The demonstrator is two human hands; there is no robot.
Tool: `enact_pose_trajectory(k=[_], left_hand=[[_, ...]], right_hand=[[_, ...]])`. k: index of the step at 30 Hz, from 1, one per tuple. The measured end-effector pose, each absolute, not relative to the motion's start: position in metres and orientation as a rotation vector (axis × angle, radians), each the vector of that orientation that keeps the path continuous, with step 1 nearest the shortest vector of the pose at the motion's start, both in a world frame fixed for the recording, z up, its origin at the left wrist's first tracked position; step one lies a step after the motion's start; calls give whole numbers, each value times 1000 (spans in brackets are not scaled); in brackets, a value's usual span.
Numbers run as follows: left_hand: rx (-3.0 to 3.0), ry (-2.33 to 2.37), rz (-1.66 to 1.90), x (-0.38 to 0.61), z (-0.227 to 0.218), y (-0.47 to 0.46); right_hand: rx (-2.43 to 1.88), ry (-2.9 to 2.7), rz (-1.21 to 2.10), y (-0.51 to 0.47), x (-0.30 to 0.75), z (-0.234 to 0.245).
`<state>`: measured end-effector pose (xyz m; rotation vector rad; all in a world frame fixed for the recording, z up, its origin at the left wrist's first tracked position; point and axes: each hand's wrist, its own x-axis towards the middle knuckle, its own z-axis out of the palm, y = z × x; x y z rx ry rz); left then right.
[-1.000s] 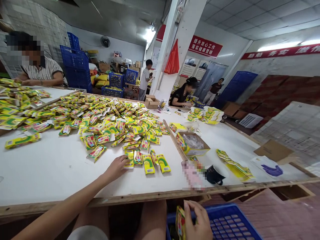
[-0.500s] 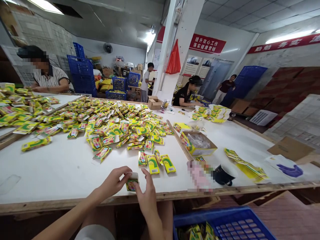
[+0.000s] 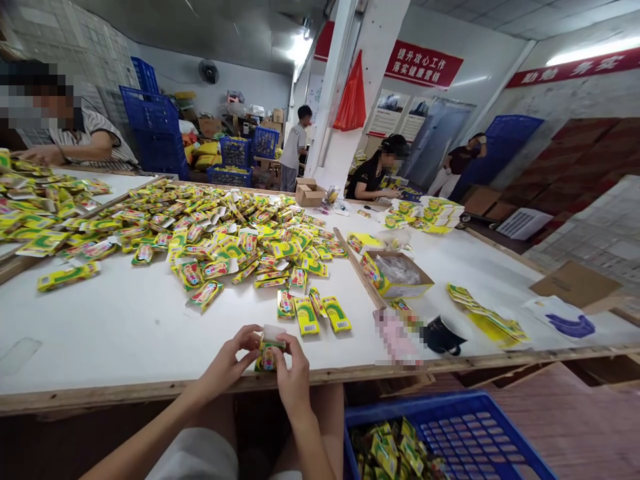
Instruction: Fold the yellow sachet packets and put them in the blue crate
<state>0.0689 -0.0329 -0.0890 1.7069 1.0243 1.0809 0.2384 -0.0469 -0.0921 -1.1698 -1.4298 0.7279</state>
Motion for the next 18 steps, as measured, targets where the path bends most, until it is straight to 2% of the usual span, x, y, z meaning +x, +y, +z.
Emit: enact_pose_trajectory(k=[7, 14, 18], left_hand=[[1843, 1012, 1098, 70, -90, -32], [1826, 975, 1248, 80, -94, -32], [1747, 967, 1292, 83, -100, -34]], right_hand=[[-1132, -1634, 685, -41, 244, -82], [-1105, -1413, 742, -35, 243, -91], [-1096, -1514, 697, -35, 245, -92]])
